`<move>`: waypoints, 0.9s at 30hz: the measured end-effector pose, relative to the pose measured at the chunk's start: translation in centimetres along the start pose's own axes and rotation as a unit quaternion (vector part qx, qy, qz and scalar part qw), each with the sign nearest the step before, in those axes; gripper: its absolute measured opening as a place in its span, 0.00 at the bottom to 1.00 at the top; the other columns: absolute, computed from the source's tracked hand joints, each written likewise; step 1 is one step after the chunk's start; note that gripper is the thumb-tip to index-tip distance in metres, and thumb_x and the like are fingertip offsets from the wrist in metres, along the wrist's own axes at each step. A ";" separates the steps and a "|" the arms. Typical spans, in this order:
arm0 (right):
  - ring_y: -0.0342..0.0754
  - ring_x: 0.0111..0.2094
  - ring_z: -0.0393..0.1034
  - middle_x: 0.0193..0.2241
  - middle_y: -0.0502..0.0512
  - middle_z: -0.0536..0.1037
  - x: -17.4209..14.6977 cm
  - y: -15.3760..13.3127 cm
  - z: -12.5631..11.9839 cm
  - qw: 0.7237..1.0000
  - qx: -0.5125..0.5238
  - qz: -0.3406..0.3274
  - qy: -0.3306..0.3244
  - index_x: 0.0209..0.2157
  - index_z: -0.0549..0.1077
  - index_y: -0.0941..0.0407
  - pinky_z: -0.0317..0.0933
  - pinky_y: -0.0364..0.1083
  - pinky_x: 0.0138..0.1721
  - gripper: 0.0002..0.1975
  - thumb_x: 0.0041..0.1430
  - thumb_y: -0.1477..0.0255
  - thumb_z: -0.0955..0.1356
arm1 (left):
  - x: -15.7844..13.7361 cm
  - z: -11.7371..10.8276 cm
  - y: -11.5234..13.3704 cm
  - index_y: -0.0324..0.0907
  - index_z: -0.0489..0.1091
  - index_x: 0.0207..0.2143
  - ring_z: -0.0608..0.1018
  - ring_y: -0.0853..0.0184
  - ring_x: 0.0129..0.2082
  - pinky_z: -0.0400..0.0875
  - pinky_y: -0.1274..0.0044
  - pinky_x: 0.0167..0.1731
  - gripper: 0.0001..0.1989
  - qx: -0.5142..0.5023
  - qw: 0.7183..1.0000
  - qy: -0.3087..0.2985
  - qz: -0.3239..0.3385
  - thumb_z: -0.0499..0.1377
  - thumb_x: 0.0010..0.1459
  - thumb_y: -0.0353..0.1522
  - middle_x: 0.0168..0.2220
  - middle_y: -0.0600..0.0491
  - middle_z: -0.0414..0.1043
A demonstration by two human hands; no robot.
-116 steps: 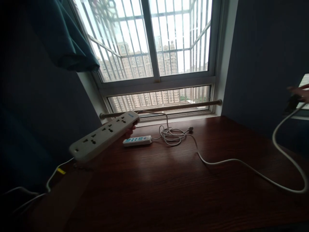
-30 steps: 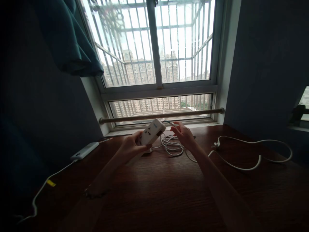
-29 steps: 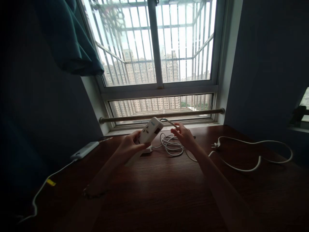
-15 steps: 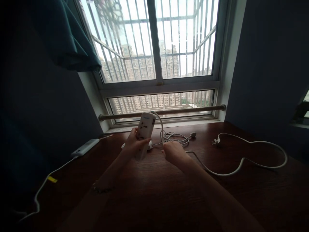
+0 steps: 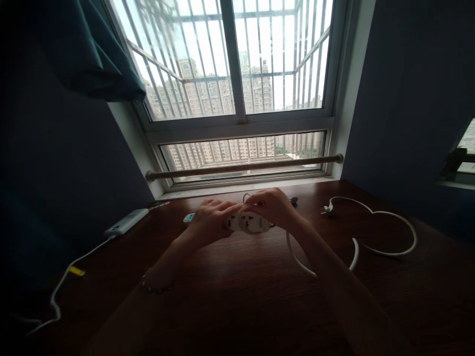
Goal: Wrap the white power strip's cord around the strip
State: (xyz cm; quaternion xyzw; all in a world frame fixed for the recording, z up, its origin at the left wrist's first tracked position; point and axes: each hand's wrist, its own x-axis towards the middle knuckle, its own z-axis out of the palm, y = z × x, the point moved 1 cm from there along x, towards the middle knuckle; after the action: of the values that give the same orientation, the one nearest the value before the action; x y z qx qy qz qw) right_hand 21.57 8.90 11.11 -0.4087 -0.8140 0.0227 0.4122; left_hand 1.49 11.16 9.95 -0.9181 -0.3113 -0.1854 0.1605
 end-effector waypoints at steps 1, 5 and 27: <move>0.41 0.24 0.63 0.23 0.50 0.73 0.1 0.6 -0.2 0.999 0.033 0.012 0.009 0.30 0.76 0.56 0.52 0.40 0.27 0.12 0.50 0.62 0.67 | 0.0 -0.2 0.3 0.50 0.58 0.49 0.67 0.59 0.40 0.55 0.66 0.43 0.28 -0.014 1.000 -0.005 0.019 0.58 0.42 0.33 0.46 0.56 0.66; 0.45 0.29 0.67 0.27 0.54 0.75 0.3 2.1 -0.8 0.976 0.205 0.069 -0.020 0.31 0.75 0.60 0.57 0.41 0.30 0.14 0.47 0.63 0.68 | 0.0 -0.7 0.9 0.47 0.59 0.48 0.67 0.61 0.42 0.56 0.69 0.42 0.29 -0.080 0.995 0.002 0.066 0.59 0.41 0.37 0.48 0.56 0.65; 0.59 0.29 0.69 0.28 0.70 0.73 -1.5 0.2 5.2 0.940 -0.181 0.202 -0.206 0.28 0.72 0.65 0.57 0.48 0.26 0.08 0.47 0.79 0.62 | -0.2 2.2 -1.9 0.47 0.42 0.58 0.70 0.57 0.39 0.62 0.70 0.33 0.36 -0.005 0.967 0.083 -0.242 0.54 0.49 0.43 0.44 0.48 0.66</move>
State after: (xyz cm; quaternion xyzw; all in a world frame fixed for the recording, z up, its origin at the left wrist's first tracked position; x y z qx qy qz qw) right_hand 18.57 9.56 6.61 -0.6186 -0.7717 0.0417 0.1414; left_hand 0.63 13.42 8.27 -0.7976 -0.5093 -0.2955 0.1309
